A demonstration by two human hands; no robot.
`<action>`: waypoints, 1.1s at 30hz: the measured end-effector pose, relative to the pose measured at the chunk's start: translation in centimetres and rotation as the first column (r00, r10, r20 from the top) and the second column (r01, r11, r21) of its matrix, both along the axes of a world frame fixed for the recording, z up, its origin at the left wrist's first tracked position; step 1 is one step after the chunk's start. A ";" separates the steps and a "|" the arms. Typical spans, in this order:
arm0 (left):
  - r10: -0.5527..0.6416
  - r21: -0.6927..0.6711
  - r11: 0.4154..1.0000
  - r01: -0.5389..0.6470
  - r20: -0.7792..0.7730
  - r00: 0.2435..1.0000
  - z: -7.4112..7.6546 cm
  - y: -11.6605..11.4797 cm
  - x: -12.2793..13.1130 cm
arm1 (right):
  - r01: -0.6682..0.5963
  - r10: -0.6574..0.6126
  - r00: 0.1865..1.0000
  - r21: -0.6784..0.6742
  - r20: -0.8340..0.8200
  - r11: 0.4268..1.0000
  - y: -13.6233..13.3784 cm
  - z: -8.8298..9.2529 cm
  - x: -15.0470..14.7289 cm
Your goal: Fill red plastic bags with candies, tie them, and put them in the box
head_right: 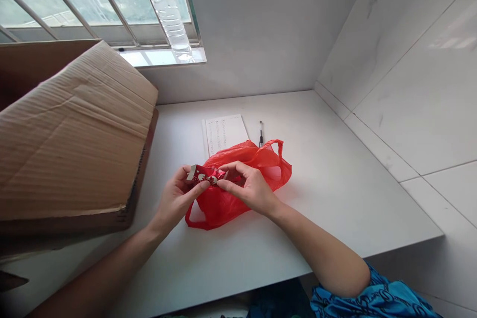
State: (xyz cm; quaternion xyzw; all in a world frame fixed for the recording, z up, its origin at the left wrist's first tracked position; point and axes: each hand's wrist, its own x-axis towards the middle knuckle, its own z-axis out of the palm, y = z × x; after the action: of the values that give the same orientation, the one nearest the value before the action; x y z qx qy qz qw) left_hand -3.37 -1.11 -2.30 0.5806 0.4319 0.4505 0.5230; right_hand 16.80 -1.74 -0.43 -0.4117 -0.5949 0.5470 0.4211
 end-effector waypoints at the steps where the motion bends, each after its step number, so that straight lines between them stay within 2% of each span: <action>1: -0.004 -0.008 1.000 0.004 0.006 1.000 0.0 0.0 0.0 | 0.006 -0.007 1.000 0.012 0.006 1.000 0.0 0.0 0.0; 6: 0.046 0.140 0.990 -0.027 -0.137 0.989 0.0 0.2 -0.5 | 0.013 -0.016 0.998 0.062 0.054 0.998 0.1 0.2 0.5; 9: 0.058 0.155 0.987 -0.033 -0.161 0.985 0.2 0.3 -0.7 | 0.017 -0.022 0.997 0.071 0.070 0.997 0.3 0.1 0.7; 14: 0.029 0.097 0.995 -0.012 -0.172 0.985 0.6 0.2 -0.6 | 0.040 -0.040 0.999 0.011 0.000 0.999 0.6 -0.1 0.8; 19: 0.051 0.020 0.999 -0.049 -0.105 0.993 0.8 -0.1 -0.5 | 0.068 -0.069 0.997 -0.022 -0.022 0.997 0.5 0.2 0.7; 25: 0.067 -0.045 0.997 -0.069 -0.053 0.996 0.4 -0.1 -0.3 | 0.076 -0.082 0.994 -0.097 -0.065 0.992 0.5 0.1 0.5; 33: 0.048 -0.211 0.977 -0.023 0.114 0.992 -0.7 0.2 -0.3 | -0.018 0.021 0.999 -0.118 0.026 0.993 0.5 -0.4 0.7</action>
State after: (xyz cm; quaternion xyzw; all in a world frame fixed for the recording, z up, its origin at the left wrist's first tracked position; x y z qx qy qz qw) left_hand -3.66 -0.87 -3.00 0.4869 0.4554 0.4453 0.5977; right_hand 17.46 -1.22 -0.86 -0.4372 -0.5712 0.5798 0.3826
